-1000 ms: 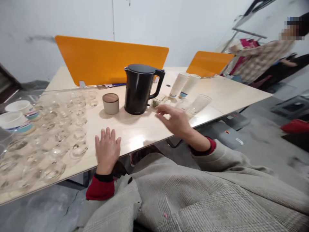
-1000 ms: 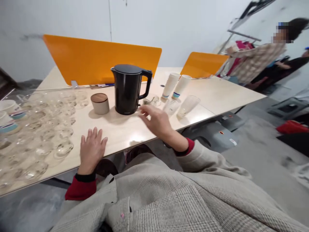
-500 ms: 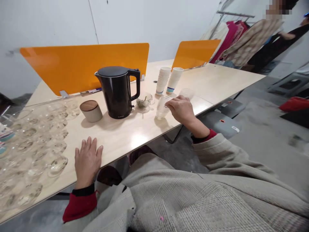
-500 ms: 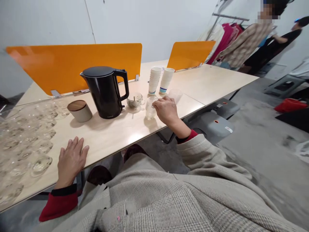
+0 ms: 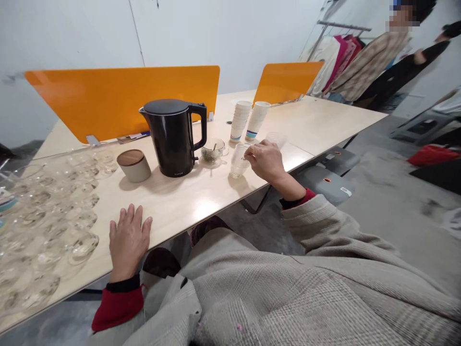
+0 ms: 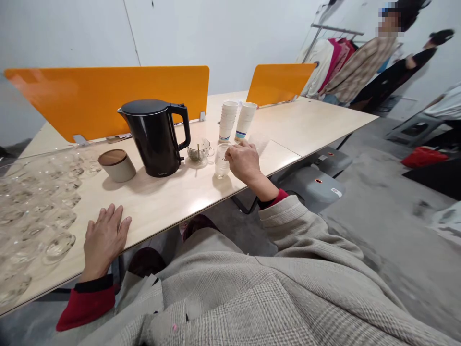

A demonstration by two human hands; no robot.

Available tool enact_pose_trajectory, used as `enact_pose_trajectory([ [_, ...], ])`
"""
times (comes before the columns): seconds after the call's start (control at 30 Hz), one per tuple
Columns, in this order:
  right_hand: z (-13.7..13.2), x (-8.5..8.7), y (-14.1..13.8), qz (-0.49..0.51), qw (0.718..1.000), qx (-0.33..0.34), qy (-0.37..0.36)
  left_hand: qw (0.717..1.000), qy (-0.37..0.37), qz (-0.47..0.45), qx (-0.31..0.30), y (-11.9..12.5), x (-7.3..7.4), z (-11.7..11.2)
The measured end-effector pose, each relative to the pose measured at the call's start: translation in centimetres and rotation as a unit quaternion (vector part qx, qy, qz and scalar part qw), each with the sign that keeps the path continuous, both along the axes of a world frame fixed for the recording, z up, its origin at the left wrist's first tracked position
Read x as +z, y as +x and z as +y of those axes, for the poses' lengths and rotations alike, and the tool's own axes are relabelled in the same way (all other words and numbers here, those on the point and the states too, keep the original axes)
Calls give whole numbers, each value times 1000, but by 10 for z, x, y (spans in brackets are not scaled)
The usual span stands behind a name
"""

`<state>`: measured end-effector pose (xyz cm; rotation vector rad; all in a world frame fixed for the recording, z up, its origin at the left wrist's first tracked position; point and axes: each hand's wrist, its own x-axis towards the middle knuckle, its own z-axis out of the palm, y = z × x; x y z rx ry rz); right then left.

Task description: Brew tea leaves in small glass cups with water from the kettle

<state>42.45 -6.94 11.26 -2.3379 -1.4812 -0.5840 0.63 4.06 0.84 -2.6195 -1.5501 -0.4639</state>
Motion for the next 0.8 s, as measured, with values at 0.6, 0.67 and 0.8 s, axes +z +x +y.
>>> enact_pose_trajectory([
  [0.6, -23, 45, -19, -32, 983, 39, 179, 1000, -4, -5, 3, 0, -2, -2],
  [0.67, -26, 52, -41, -29, 978, 87, 186, 1000, -11, -13, 11, 1, -1, -4],
  [0.8, -5, 37, -96, 28, 957, 244, 157, 999, -31, -36, 20, 1, -2, -5],
])
